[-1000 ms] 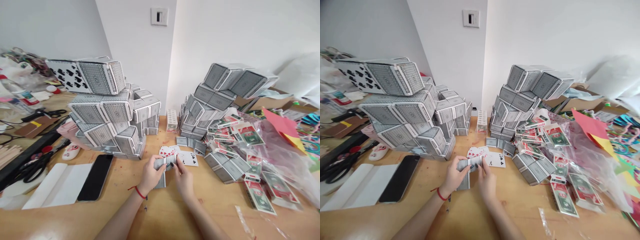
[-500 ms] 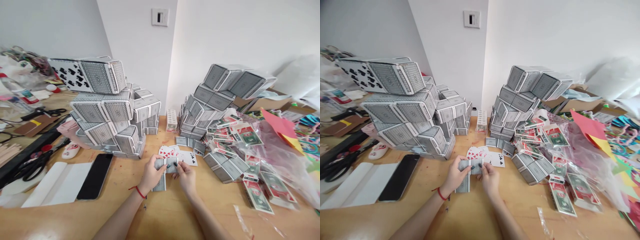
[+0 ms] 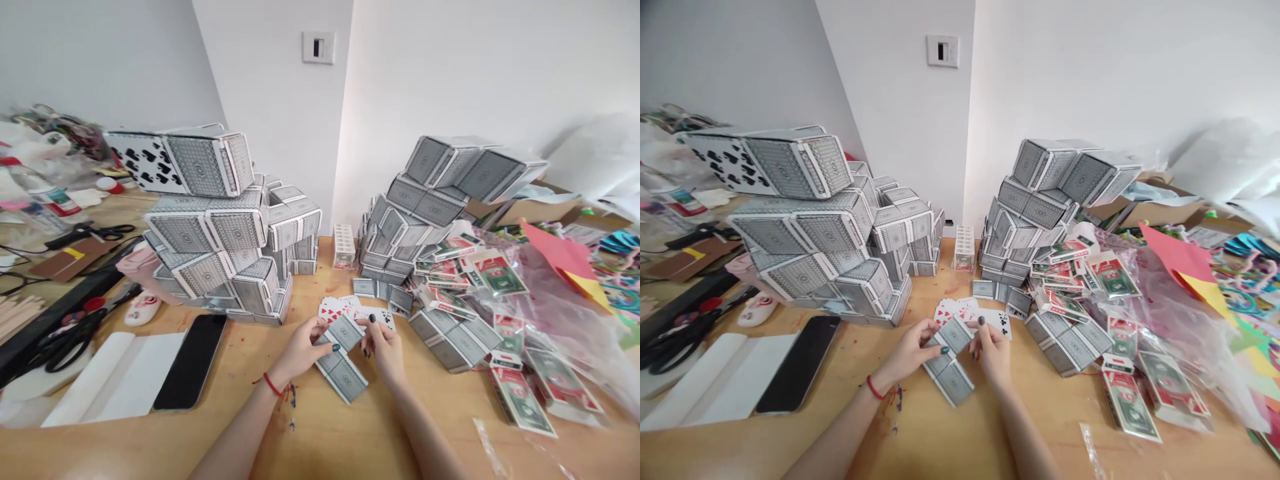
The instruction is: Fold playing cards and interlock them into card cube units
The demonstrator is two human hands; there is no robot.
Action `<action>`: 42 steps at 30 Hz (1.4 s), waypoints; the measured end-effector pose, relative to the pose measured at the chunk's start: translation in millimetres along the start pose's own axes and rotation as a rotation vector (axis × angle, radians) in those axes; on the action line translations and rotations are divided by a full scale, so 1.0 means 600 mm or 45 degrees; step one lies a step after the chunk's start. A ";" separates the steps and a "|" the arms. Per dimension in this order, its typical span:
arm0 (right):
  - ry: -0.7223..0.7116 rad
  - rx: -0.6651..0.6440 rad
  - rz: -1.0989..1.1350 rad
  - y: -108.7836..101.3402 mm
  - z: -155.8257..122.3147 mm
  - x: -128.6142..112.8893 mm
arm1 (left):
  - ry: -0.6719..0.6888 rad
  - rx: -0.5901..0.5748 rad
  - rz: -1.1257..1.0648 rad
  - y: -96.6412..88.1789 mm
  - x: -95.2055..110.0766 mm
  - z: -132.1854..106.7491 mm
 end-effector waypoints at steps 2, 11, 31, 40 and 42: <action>-0.159 0.081 -0.153 -0.003 0.007 -0.004 | -0.044 -0.053 -0.109 -0.001 0.003 0.003; -0.593 0.045 -0.846 0.034 0.023 -0.014 | 0.038 0.271 -0.360 -0.035 -0.013 0.014; -0.399 0.239 -0.385 0.001 0.025 -0.005 | 0.178 0.354 -0.570 -0.041 -0.010 0.021; -0.298 0.384 -0.430 -0.010 -0.002 0.020 | 0.195 0.436 -0.255 -0.051 0.006 -0.012; -0.331 0.335 -0.425 0.001 -0.004 0.020 | 0.170 0.500 -0.182 -0.057 -0.006 -0.018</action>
Point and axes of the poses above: each hand's wrist, its own z-axis towards the middle knuckle, its own y-axis out of the palm, x = y × z, the point moved 6 cm from there along z, towards the middle knuckle, and after that the axes turned 13 degrees about -z, right-handed, at the moved point
